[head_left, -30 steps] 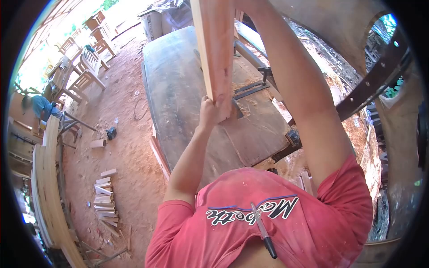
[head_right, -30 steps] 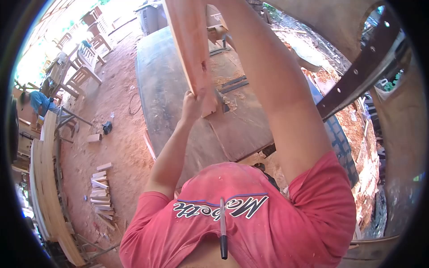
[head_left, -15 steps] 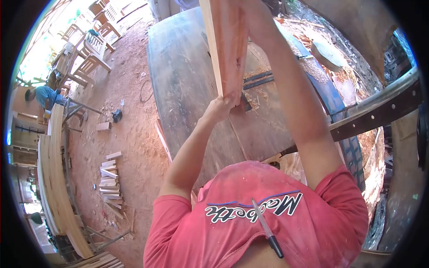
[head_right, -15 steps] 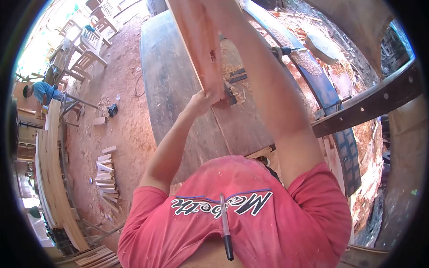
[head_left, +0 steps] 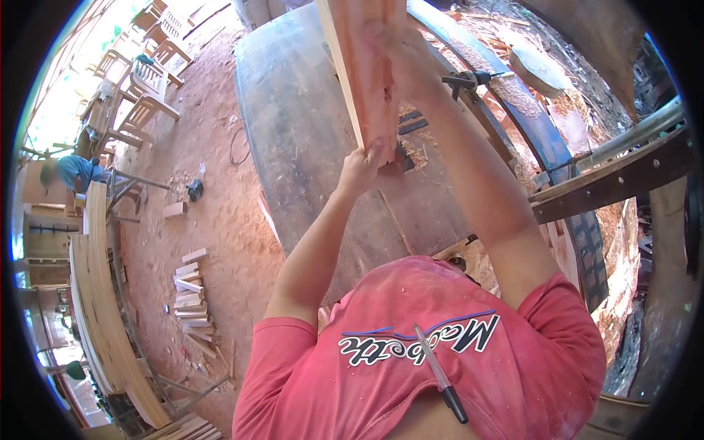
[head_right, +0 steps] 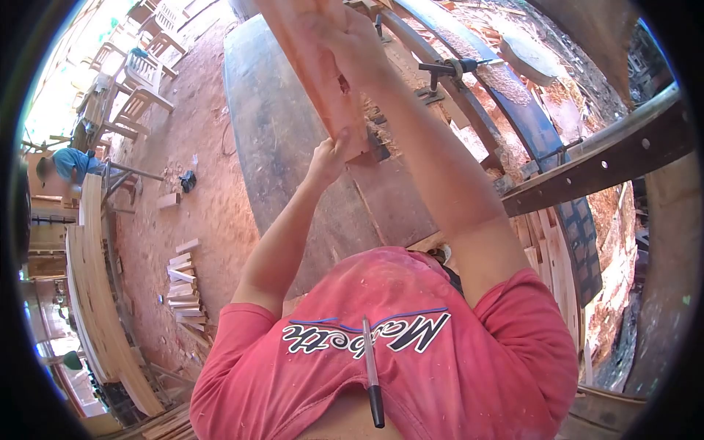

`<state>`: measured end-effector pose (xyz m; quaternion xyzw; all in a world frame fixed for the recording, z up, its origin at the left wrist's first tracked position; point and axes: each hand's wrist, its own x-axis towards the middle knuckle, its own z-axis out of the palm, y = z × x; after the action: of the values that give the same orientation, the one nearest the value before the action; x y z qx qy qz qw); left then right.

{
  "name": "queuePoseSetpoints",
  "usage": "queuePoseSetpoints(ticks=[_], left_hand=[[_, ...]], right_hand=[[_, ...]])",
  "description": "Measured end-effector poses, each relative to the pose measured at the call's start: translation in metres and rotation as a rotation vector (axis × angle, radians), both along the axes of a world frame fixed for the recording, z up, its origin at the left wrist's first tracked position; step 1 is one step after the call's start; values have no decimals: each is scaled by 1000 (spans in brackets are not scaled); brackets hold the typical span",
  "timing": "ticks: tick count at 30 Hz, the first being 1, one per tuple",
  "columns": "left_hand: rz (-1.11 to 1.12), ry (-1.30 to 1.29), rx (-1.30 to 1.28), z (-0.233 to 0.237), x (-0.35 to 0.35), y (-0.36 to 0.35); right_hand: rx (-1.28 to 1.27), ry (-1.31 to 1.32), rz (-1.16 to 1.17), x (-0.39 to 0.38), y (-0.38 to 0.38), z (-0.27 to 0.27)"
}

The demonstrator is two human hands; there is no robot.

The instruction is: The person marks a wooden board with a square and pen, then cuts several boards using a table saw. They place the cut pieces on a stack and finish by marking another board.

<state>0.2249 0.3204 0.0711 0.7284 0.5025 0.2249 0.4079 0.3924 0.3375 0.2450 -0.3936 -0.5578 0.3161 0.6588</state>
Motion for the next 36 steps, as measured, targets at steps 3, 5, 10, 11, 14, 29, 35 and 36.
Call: queuePoseSetpoints(ticks=[3, 5, 10, 11, 14, 29, 35, 36], left_hand=[[-37, -2, -72, 8, -3, -2], [-35, -11, -100, 13, -3, -4], [-54, 44, -98, 9, -4, 0], [-50, 43, -103, 9, -4, 1], [-55, 23, -131, 8, -3, 2], [-46, -33, -80, -63, 6, 34], [-66, -172, -109, -94, 11, 57], [-55, -126, -134, -73, 8, 45]], right_hand=[[0, -35, -50, -6, -15, 0], [-47, -82, -121, -11, -22, 1], [-38, 70, 2, -13, -16, -14], [-37, 68, 0, -13, -15, -13], [-15, 71, 9, -13, -15, -14], [-202, 86, -77, -21, -12, -7], [-27, -13, -102, -18, 1, -17], [-12, -18, -103, -21, 3, -18]])
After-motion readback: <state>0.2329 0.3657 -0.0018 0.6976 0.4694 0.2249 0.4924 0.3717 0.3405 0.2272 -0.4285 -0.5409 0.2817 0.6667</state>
